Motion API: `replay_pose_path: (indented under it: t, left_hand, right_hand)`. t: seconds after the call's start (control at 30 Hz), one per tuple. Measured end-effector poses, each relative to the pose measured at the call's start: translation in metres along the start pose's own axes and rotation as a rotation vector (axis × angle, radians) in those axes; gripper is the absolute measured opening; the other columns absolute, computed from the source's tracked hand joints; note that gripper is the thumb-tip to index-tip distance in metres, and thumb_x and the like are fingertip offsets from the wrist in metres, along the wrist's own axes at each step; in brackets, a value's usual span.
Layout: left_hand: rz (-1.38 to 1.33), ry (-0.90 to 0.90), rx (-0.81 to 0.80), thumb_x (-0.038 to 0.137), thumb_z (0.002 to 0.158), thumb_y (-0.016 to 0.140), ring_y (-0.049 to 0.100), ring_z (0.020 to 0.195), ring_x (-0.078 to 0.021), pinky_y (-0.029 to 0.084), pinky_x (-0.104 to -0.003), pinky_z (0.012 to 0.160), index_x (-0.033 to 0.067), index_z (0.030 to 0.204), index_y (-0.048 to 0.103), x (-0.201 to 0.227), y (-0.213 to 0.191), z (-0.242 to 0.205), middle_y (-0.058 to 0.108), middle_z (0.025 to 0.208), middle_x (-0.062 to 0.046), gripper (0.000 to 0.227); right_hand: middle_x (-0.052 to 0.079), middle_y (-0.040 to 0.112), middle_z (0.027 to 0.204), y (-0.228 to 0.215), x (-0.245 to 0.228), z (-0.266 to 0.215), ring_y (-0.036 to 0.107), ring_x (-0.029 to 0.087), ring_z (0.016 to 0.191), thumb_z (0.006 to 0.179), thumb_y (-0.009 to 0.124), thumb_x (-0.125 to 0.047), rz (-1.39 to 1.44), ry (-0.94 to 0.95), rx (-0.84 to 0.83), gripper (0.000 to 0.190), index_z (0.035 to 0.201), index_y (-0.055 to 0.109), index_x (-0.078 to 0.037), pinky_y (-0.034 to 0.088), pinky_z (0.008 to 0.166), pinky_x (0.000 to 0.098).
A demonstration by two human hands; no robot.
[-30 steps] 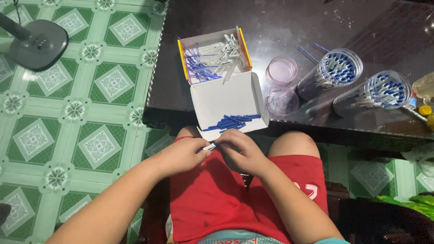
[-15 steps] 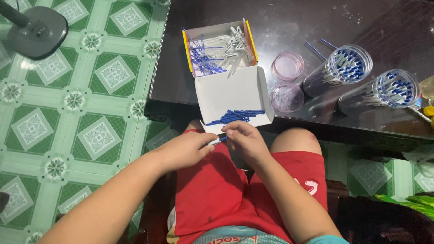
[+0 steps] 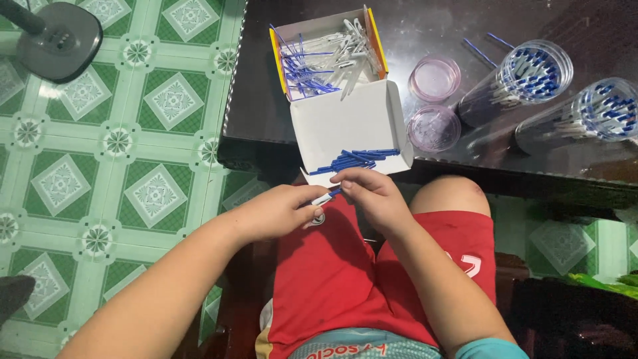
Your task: Assembling pens by manually joining bodies and caps from a storage box.
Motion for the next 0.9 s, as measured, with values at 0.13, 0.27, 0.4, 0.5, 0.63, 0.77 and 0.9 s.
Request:
replay_pose_path:
  t: [0.13,0.27,0.4,0.5,0.63,0.77,0.9]
  left_hand:
    - [0.043,-0.001,-0.021,0.023,0.104,0.048,0.073,0.106,-0.037,0.056,-0.048,0.095,0.0098,0.148,0.055,0.006,0.0,0.0,0.077,0.103,-0.019,0.046]
    - [0.269,0.058,-0.01,0.024,0.105,0.046,0.073,0.108,-0.0376,0.058,-0.046,0.091,0.0101,0.145,0.056,-0.013,0.016,0.015,0.076,0.109,-0.021,0.043]
    - [0.322,0.073,-0.006,0.023,0.106,0.043,0.074,0.105,-0.034,0.059,-0.042,0.088,0.0081,0.145,0.055,-0.017,0.019,0.018,0.076,0.109,-0.019,0.043]
    - [0.355,0.054,-0.006,0.021,0.106,0.042,0.074,0.105,-0.0327,0.059,-0.04,0.088,0.0086,0.145,0.055,-0.01,0.014,0.013,0.075,0.11,-0.018,0.042]
    - [0.373,0.04,-0.013,0.016,0.106,0.041,0.074,0.104,-0.0337,0.059,-0.041,0.088,0.0048,0.145,0.053,-0.005,0.012,0.007,0.074,0.113,-0.021,0.043]
    - [0.391,0.045,-0.015,0.014,0.106,0.042,0.073,0.107,-0.0354,0.059,-0.043,0.089,0.0026,0.146,0.052,-0.002,0.011,0.008,0.073,0.116,-0.022,0.043]
    - [0.34,0.014,-0.008,0.014,0.106,0.041,0.072,0.109,-0.0375,0.058,-0.045,0.092,0.0029,0.15,0.048,0.001,0.004,0.005,0.072,0.119,-0.023,0.045]
  right_hand:
    - [0.001,0.049,0.057,0.013,-0.016,-0.001,0.042,0.007,0.056,0.095,0.062,0.001,0.019,0.016,0.025,0.018,0.107,0.075,0.005,0.037,0.054,0.0221]
    - [-0.005,0.032,0.05,0.017,0.012,-0.007,0.032,0.002,0.045,0.093,0.058,0.002,0.209,0.167,0.114,0.021,0.109,0.071,0.008,0.025,0.043,0.0182]
    - [-0.002,0.028,0.045,0.023,0.02,-0.005,0.028,0.004,0.037,0.095,0.056,0.003,0.283,0.216,0.118,0.021,0.11,0.068,0.01,0.022,0.038,0.0201]
    - [-0.002,0.028,0.042,0.017,0.032,-0.001,0.027,0.006,0.033,0.096,0.056,0.001,0.312,0.24,0.128,0.023,0.114,0.067,0.008,0.024,0.035,0.0221]
    - [-0.003,0.027,0.041,-0.002,0.034,0.004,0.03,0.007,0.03,0.097,0.056,-0.002,0.34,0.25,0.192,0.025,0.119,0.064,0.007,0.026,0.035,0.0222]
    - [-0.006,0.03,0.04,-0.025,0.026,0.008,0.035,0.005,0.029,0.099,0.055,-0.005,0.301,0.242,0.22,0.03,0.125,0.06,0.009,0.029,0.035,0.0217]
    - [-0.004,0.029,0.041,-0.049,0.023,0.011,0.033,0.007,0.029,0.097,0.056,-0.002,0.339,0.191,0.273,0.032,0.127,0.062,0.009,0.03,0.035,0.022]
Point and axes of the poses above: each hand's wrist, its own z-axis towards the middle knuckle, its own y-axis out of the palm, x = y × z, the point moved 4 cm from there along z, towards the middle knuckle
